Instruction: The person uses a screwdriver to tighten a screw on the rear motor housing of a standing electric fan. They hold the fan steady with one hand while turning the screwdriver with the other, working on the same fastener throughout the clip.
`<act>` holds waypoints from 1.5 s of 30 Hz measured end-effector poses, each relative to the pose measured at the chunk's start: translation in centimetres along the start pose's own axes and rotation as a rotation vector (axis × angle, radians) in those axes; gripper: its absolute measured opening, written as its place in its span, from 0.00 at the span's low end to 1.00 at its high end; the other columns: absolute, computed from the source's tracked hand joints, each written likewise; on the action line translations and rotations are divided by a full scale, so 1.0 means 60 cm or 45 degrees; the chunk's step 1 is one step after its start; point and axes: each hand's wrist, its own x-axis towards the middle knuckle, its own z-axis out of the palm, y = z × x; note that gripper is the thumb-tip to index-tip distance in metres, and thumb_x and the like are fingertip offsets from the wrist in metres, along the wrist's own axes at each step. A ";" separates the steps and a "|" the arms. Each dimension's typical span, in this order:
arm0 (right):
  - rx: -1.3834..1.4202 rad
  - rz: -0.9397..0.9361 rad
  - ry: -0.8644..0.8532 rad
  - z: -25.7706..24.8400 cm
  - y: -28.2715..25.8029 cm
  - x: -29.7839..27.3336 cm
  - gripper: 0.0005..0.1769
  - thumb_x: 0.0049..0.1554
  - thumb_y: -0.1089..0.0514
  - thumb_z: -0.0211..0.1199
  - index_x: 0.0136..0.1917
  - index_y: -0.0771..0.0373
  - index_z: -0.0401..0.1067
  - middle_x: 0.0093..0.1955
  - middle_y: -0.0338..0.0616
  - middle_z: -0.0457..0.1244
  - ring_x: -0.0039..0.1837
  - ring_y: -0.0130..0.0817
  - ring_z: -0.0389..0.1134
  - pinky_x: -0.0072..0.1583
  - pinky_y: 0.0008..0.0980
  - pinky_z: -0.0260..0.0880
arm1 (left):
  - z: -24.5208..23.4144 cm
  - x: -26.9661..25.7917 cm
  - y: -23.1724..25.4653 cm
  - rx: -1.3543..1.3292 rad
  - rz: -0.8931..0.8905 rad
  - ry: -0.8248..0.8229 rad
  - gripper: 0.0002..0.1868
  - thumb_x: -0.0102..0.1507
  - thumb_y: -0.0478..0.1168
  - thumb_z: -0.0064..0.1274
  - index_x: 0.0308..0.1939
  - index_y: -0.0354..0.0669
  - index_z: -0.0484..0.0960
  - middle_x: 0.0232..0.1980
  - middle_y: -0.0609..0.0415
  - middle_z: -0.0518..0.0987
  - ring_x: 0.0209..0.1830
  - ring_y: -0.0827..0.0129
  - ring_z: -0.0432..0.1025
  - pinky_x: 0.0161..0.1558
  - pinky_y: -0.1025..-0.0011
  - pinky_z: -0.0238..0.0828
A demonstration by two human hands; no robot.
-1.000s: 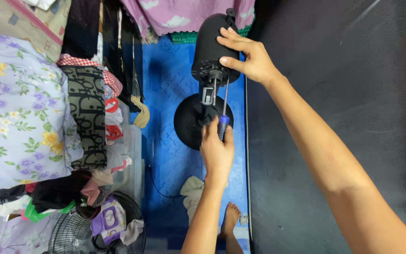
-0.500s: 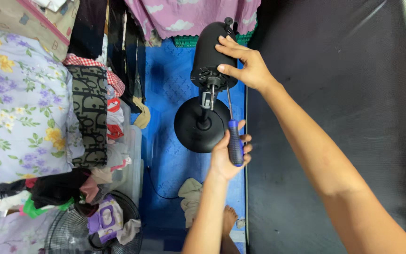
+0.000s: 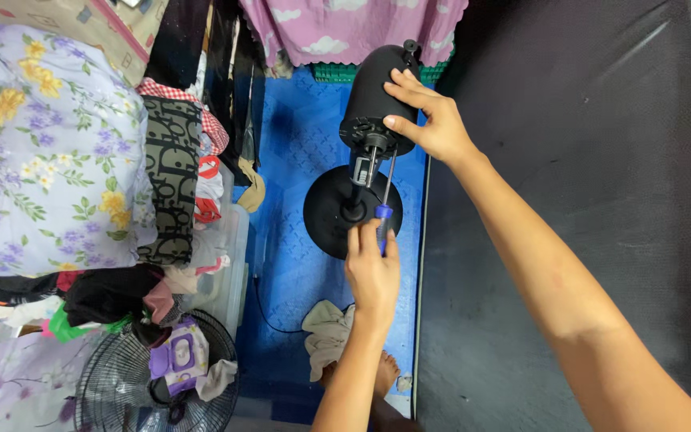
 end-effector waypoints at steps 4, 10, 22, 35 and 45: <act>-0.043 0.018 0.000 0.000 -0.003 -0.010 0.31 0.57 0.54 0.73 0.71 0.60 0.71 0.80 0.54 0.56 0.84 0.48 0.48 0.81 0.46 0.48 | 0.018 -0.017 -0.033 0.091 0.025 0.039 0.14 0.64 0.39 0.59 0.54 0.42 0.82 0.52 0.44 0.82 0.45 0.46 0.78 0.41 0.56 0.75; -0.138 -0.004 -0.033 -0.013 -0.004 0.002 0.29 0.59 0.54 0.70 0.72 0.60 0.70 0.80 0.54 0.56 0.84 0.48 0.49 0.81 0.45 0.49 | 0.071 0.027 -0.122 -2.593 -1.622 -0.808 0.16 0.70 0.41 0.57 0.56 0.33 0.74 0.45 0.46 0.79 0.36 0.62 0.76 0.34 0.70 0.76; 0.099 -0.204 0.047 0.002 0.041 -0.003 0.29 0.67 0.55 0.62 0.78 0.63 0.62 0.83 0.56 0.52 0.87 0.46 0.45 0.84 0.43 0.41 | 0.083 0.013 -0.101 -3.469 -1.647 -0.831 0.25 0.73 0.40 0.45 0.71 0.30 0.66 0.53 0.44 0.77 0.44 0.62 0.74 0.44 0.67 0.77; 1.382 1.354 -0.057 0.064 -0.045 -0.224 0.24 0.65 0.46 0.53 0.61 0.67 0.75 0.56 0.45 0.71 0.41 0.23 0.67 0.47 0.24 0.72 | 0.140 -0.006 -0.107 -2.592 -1.484 -0.640 0.18 0.74 0.47 0.42 0.52 0.34 0.76 0.43 0.48 0.79 0.38 0.61 0.76 0.35 0.71 0.78; 1.166 1.292 -0.149 0.074 0.001 -0.218 0.21 0.63 0.43 0.57 0.54 0.63 0.77 0.53 0.42 0.72 0.51 0.30 0.72 0.57 0.36 0.73 | 0.032 -0.025 0.035 -0.448 -0.017 -0.113 0.28 0.60 0.37 0.61 0.58 0.30 0.67 0.57 0.32 0.69 0.55 0.36 0.69 0.52 0.50 0.70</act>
